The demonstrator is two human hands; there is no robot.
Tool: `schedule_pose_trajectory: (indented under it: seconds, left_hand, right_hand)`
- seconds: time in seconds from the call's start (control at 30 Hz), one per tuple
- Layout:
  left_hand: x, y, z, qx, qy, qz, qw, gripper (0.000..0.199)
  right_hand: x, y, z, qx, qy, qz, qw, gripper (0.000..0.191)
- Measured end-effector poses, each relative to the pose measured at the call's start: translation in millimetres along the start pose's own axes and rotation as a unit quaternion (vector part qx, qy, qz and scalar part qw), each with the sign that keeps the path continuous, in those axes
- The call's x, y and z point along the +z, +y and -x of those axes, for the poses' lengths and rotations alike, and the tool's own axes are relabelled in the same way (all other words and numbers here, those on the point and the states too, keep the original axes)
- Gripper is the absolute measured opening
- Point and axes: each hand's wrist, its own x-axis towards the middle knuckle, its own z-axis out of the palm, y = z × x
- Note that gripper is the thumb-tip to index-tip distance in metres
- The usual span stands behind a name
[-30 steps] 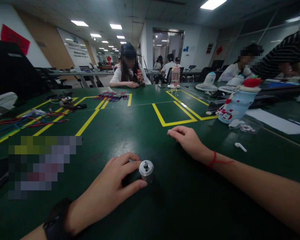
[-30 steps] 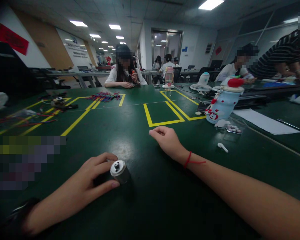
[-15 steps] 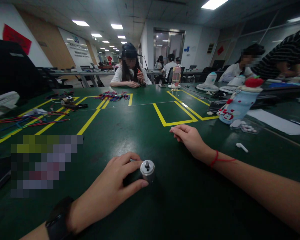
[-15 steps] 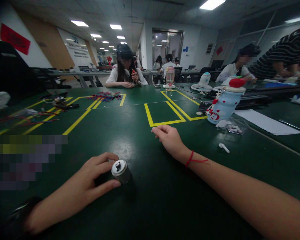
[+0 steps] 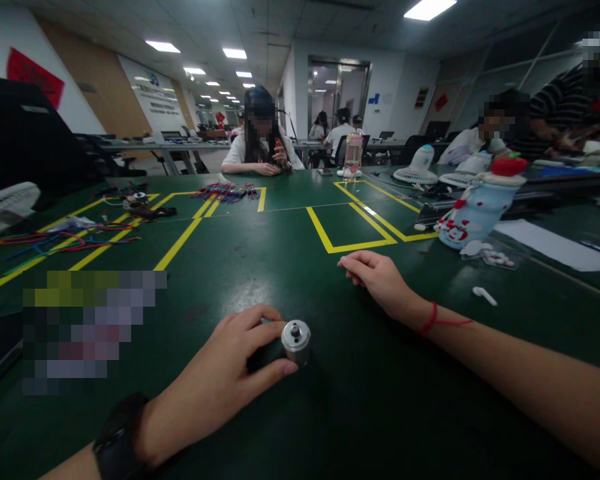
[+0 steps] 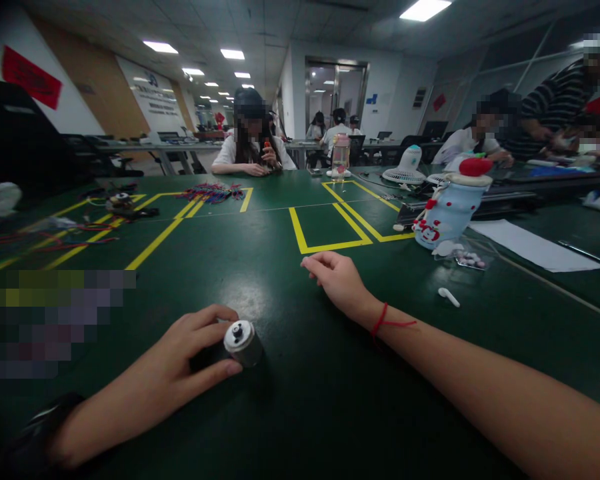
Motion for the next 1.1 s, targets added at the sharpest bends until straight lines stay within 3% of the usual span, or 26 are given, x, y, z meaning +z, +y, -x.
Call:
schedule_pose_trajectory:
  seconds: [0.8, 0.9, 1.1]
  left_hand:
    - [-2.2, 2, 1, -0.004, -0.013, 0.004, 1.0, 0.02]
    - [-4.0, 1, 2, -0.004, -0.009, -0.001, 1.0, 0.02]
    - [-1.1, -7, 2, 0.007, 0.012, -0.009, 1.0, 0.024]
  right_hand:
    - [2, -9, 3, -0.016, -0.042, 0.043, 0.998, 0.024]
    - [9, -27, 14, -0.061, -0.085, 0.085, 0.991, 0.02]
    - [37, -63, 47, -0.229, -0.197, 0.131, 0.944, 0.017]
